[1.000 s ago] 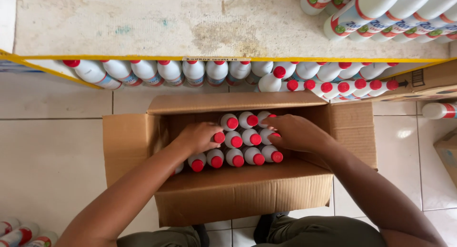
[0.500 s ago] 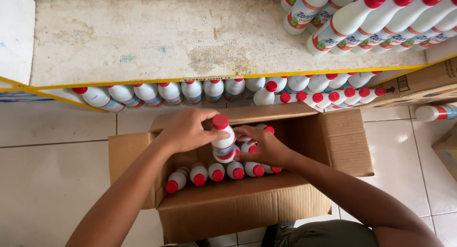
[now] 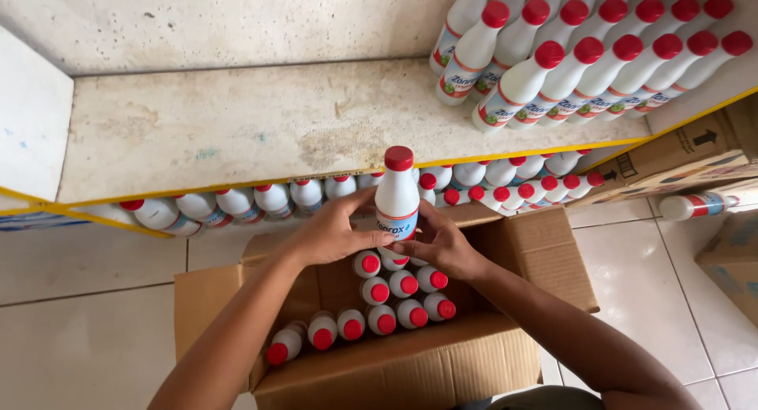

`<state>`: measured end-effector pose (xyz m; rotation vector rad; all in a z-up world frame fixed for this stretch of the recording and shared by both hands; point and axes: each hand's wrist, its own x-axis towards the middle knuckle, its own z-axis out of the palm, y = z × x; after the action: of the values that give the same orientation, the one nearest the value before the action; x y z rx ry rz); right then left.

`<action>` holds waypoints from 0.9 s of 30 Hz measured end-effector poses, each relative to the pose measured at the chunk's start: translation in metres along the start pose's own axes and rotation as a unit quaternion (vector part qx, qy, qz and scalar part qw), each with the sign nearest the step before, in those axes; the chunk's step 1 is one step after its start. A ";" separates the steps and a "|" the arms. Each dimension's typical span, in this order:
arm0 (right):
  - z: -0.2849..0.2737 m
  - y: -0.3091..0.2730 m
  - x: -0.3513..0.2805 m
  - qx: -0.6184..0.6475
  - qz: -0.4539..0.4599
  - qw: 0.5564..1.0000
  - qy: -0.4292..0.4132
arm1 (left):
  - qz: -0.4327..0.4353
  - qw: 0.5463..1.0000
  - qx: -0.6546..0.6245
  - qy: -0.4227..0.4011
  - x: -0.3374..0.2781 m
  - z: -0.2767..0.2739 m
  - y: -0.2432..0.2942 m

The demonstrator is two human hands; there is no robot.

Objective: Stocking bottles of cleaning solution from a cardboard box onto retail shelves.

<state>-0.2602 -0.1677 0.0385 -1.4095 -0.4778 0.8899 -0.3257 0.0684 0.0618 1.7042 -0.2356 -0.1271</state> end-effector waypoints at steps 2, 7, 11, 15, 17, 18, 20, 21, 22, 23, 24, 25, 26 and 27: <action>-0.004 -0.007 0.003 0.002 -0.031 0.999 -0.010 | 0.000 1.000 -0.021 -0.004 0.009 0.005 -0.005; -0.017 -0.010 0.012 0.017 -0.093 0.995 0.037 | 0.018 0.991 -0.130 0.034 0.035 0.023 -0.005; -0.029 0.007 0.023 -0.102 -0.216 0.952 0.193 | 0.066 0.983 -0.013 0.170 0.063 0.037 0.017; -0.050 0.005 0.038 -0.206 -0.159 0.889 0.376 | 0.096 0.954 0.041 0.280 0.107 0.054 0.015; -0.059 0.005 0.045 -0.201 -0.180 0.880 0.391 | 0.103 0.950 0.037 0.293 0.128 0.061 0.013; -0.065 0.004 0.050 -0.195 -0.202 0.871 0.402 | 0.109 0.944 0.034 0.309 0.141 0.063 0.012; -0.071 0.001 0.050 -0.188 -0.223 0.874 0.389 | 0.115 0.941 0.038 0.315 0.160 0.067 0.009; -0.075 0.000 0.049 -0.179 -0.241 0.878 0.372 | 0.115 0.938 0.042 0.324 0.169 0.069 0.007; -0.080 0.004 0.052 -0.180 -0.242 0.877 0.375 | 0.118 0.938 0.042 0.322 0.178 0.070 0.003; -0.085 0.008 0.054 -0.168 -0.254 0.881 0.362 | 0.127 0.936 0.040 0.326 0.186 0.071 0.000; -0.090 0.014 0.056 -0.156 -0.264 0.885 0.350 | 0.134 0.934 0.038 0.330 0.194 0.073 -0.004; -0.093 0.013 0.056 -0.156 -0.264 0.884 0.352 | 0.135 0.934 0.037 0.328 0.200 0.075 -0.004; -0.094 0.013 0.057 -0.152 -0.258 0.890 0.344 | 0.138 0.934 0.029 0.328 0.205 0.077 -0.003; -0.096 0.013 0.057 -0.148 -0.252 0.896 0.335 | 0.141 0.934 0.021 0.328 0.210 0.078 -0.003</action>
<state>-0.1565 -0.1861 -0.0003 -1.6517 -0.4213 -0.1171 -0.1388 -0.0548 0.0579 1.6424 0.0214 0.6582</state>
